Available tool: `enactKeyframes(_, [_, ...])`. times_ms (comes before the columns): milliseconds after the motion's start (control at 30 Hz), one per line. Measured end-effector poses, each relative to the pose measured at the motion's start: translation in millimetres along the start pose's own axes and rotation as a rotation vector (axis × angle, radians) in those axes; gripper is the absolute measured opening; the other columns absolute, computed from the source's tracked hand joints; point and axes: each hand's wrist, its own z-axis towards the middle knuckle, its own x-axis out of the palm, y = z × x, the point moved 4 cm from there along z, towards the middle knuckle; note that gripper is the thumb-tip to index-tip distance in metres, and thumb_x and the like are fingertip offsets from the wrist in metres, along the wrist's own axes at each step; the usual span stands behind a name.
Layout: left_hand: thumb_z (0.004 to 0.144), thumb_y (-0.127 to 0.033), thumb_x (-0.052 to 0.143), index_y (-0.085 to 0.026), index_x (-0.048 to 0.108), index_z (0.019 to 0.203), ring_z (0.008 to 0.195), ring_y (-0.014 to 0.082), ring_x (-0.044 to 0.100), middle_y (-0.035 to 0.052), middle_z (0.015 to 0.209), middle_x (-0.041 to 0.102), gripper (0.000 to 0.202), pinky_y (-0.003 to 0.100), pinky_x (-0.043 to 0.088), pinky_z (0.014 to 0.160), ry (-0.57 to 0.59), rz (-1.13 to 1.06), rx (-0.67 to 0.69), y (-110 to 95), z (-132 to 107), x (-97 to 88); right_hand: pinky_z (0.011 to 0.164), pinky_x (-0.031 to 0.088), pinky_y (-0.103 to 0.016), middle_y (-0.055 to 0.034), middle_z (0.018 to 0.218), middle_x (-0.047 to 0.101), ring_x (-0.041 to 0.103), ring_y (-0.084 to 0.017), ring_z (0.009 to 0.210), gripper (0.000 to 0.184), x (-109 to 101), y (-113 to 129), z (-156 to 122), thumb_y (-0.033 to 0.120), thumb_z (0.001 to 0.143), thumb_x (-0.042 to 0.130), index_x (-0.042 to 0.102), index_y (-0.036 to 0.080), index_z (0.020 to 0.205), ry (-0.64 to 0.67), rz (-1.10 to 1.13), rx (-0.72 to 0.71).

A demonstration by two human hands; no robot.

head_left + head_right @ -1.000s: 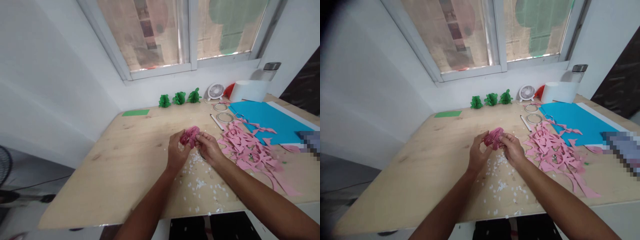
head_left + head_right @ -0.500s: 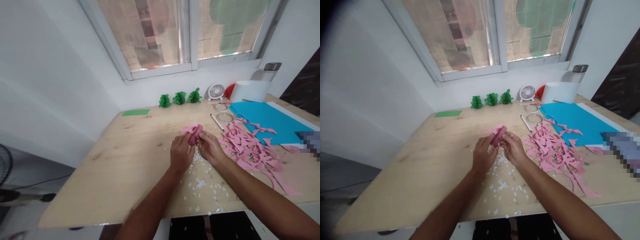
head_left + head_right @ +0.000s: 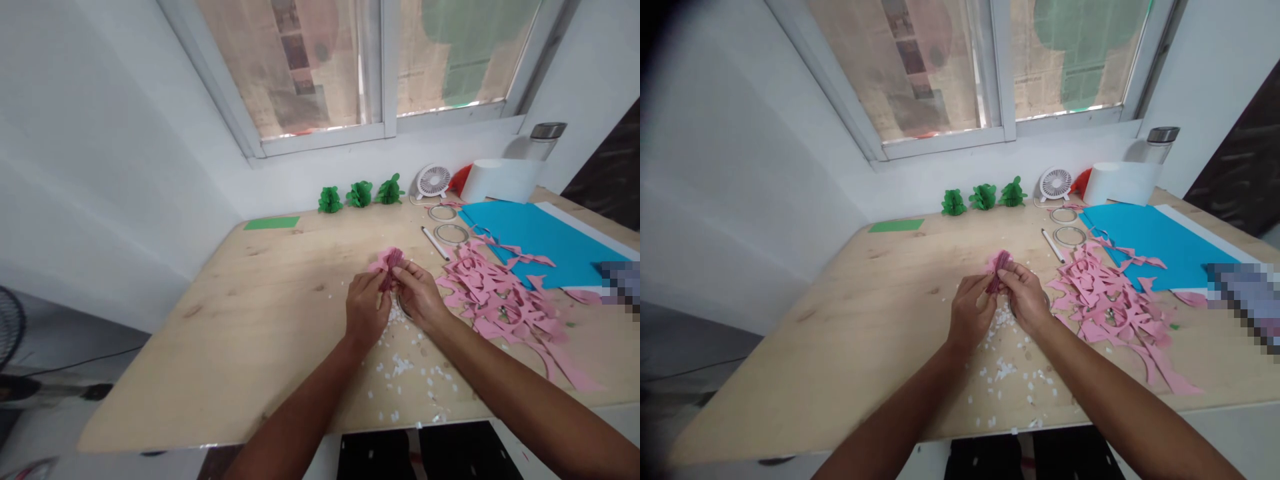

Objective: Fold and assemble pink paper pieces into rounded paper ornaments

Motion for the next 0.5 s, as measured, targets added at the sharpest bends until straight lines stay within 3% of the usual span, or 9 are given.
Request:
enactKeyframes(233, [0.077,-0.01,0.052,-0.017,0.06,0.106,0.095,0.0196,0.058,0.0088,0.098,0.065,0.031,0.036,0.049,0.084,-0.019,-0.085,-0.048,-3.8,-3.4,3.0,0.066,0.045,-0.026,0.0032,0.067,0.061,0.054,-0.011,0.062,0.021,5.3,1.8,-5.4,0.026,0.063,0.077,0.065,0.02,0.079,0.017,-0.024,-0.047])
enactKeyframes(500, [0.078,-0.011,0.05,-0.015,0.061,0.103,0.095,0.0215,0.056,0.0102,0.098,0.064,0.028,0.04,0.047,0.087,0.04,-0.032,-0.017,-10.5,-4.1,3.5,0.06,0.044,-0.023,0.0029,0.069,0.063,0.056,-0.011,0.062,0.025,6.9,4.5,-9.5,0.027,0.058,0.08,0.064,0.02,0.077,-0.046,-0.086,-0.055])
